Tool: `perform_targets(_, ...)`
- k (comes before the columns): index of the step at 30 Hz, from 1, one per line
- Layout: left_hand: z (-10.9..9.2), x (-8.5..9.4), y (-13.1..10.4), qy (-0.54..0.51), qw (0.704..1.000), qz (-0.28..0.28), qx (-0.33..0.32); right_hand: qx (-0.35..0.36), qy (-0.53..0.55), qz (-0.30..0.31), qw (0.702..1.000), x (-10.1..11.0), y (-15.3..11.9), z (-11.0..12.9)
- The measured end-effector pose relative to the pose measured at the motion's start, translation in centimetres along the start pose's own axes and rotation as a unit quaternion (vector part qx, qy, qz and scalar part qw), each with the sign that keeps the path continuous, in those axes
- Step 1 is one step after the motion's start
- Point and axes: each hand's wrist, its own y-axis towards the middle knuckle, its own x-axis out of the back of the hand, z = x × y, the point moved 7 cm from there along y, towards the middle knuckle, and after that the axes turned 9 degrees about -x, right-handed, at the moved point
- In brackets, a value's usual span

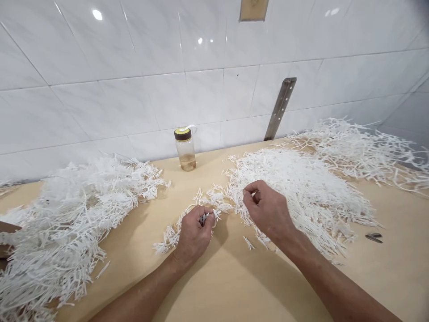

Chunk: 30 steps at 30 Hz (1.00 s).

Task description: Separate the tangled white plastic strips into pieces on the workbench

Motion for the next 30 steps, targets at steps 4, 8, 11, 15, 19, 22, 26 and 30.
perform_targets(4,-0.1,0.0,0.1,0.025,1.0,-0.003,-0.008,0.029,-0.028,-0.072,0.997,1.3,0.1,0.2)
perform_targets(8,-0.4,-0.2,0.0,0.074,0.996,-0.002,-0.042,0.051,0.035,0.105,0.993,-2.3,-1.8,1.9)
perform_targets(11,-0.5,-0.5,0.0,0.083,0.994,0.016,-0.067,0.064,0.045,0.2,0.977,-4.7,-3.6,3.1)
perform_targets(15,-0.3,-0.9,0.0,0.085,0.993,0.041,-0.073,0.056,0.049,0.234,0.969,-5.6,-4.1,3.1)
perform_targets(19,-0.5,-1.1,0.0,0.089,0.99,0.06,-0.087,0.055,0.049,0.237,0.969,-5.6,-3.8,2.6)
perform_targets(22,-0.7,-1.3,0.0,0.087,0.989,0.076,-0.087,0.071,0.026,0.214,0.974,-5.6,-4.1,2.5)
perform_targets(26,-0.9,-1.3,0.1,0.082,0.99,0.083,-0.078,0.092,-0.037,0.178,0.979,-5.9,-4.8,2.5)
perform_targets(30,-1.0,-1.3,0.0,0.085,0.991,0.075,-0.076,0.087,-0.064,0.16,0.981,-6.1,-4.8,2.3)
